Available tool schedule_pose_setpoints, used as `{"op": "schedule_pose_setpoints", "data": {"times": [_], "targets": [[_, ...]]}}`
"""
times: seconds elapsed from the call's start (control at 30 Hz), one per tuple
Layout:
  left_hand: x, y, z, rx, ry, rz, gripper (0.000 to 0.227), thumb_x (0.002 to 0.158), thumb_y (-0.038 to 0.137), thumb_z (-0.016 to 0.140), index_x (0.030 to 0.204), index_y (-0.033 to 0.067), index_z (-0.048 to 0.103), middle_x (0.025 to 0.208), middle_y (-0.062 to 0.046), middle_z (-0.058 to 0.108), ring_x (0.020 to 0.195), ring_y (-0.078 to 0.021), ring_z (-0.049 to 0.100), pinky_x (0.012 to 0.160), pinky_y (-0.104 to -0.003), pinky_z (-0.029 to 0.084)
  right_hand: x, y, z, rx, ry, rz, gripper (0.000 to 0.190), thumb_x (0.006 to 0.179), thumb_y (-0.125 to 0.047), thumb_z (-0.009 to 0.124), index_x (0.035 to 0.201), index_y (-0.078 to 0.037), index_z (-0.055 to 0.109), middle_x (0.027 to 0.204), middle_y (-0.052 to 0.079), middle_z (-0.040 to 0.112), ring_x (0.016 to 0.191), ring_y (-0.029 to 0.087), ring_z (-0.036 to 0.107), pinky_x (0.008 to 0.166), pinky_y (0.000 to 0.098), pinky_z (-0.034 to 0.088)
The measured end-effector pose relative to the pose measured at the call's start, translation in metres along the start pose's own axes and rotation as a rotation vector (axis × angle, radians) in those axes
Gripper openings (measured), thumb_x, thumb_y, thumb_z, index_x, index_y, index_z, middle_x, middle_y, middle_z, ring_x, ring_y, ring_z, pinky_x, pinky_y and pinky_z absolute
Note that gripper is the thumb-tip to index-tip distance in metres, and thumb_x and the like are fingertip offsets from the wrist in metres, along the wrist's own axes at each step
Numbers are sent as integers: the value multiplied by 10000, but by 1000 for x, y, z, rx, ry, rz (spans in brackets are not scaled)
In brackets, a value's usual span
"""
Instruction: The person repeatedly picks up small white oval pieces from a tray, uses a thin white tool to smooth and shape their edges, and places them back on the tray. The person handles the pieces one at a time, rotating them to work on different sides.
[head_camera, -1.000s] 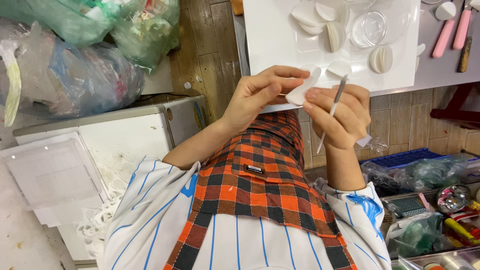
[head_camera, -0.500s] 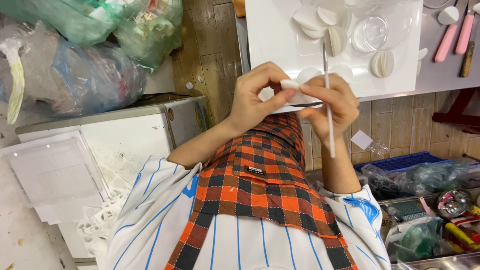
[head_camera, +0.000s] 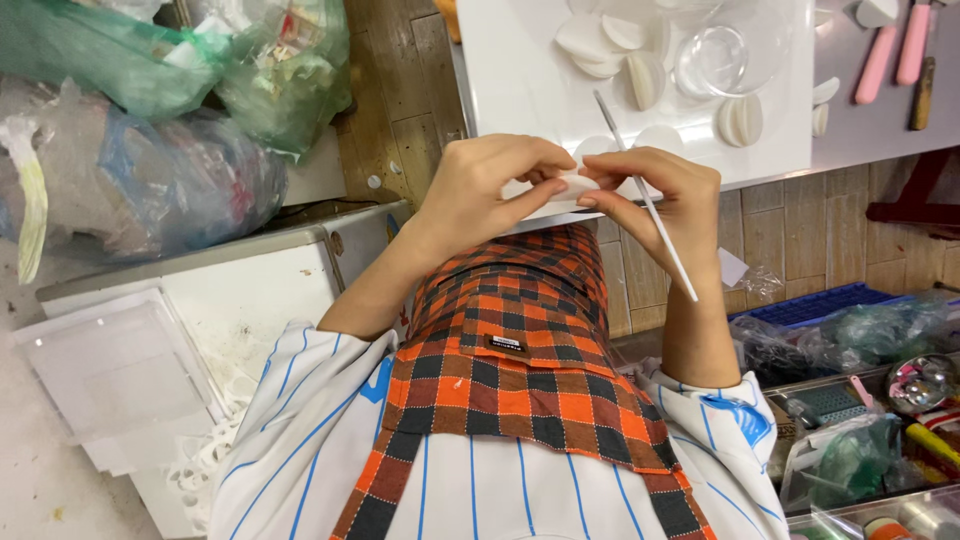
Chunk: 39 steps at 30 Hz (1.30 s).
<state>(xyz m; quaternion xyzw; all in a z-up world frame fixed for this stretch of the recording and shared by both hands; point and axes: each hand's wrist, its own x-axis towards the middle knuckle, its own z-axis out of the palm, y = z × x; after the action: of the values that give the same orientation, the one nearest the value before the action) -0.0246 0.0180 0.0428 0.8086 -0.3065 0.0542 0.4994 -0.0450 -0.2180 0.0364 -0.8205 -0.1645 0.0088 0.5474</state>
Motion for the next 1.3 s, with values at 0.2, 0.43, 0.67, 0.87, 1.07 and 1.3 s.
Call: {"op": "schedule_pose_setpoints", "data": {"times": [0.2,0.43,0.67,0.87,1.07,1.3], "targets": [[7,3,5,-26,-32,31,173,973,67,746,1145,65,742,961,-73,742,829,-196,734,725,-293,584,-4,5,0,35,91,13,211,936,-8,860,1126,-10,767,996,119,786,886,162,762,775,237,583],[9,0,15,-157,-42,-72,158,942,26,771,1099,38,757,935,-65,746,831,-158,732,726,-262,578,4,17,-36,119,159,-100,409,1078,-356,598,1281,-7,665,996,82,741,846,130,725,726,231,559],[1,-12,36,-681,43,-413,172,949,-47,755,1116,-8,758,964,-72,715,846,-110,705,747,-253,619,39,82,-94,-546,329,-244,171,1133,-89,715,1004,-8,792,829,92,603,788,223,521,702,371,372],[-9,-26,48,-983,95,-474,166,954,-41,748,1121,-37,744,973,-67,706,851,-116,688,759,-254,604,57,93,-94,-725,262,-330,111,1045,-86,745,944,-47,770,833,66,608,856,236,521,739,365,377],[-16,-44,59,-1300,245,-503,141,975,24,749,1106,-28,739,959,-83,731,840,-132,707,750,-273,600,23,41,-79,-122,290,-404,326,1115,-266,600,951,-25,745,889,65,749,744,149,589,734,354,420],[-12,-36,67,-1519,244,-531,145,995,51,728,1120,-23,725,1000,-94,744,838,-149,730,701,-286,617,1,-14,-46,30,207,-462,278,962,-292,653,1003,-48,779,892,84,734,784,206,566,690,321,425]]}}
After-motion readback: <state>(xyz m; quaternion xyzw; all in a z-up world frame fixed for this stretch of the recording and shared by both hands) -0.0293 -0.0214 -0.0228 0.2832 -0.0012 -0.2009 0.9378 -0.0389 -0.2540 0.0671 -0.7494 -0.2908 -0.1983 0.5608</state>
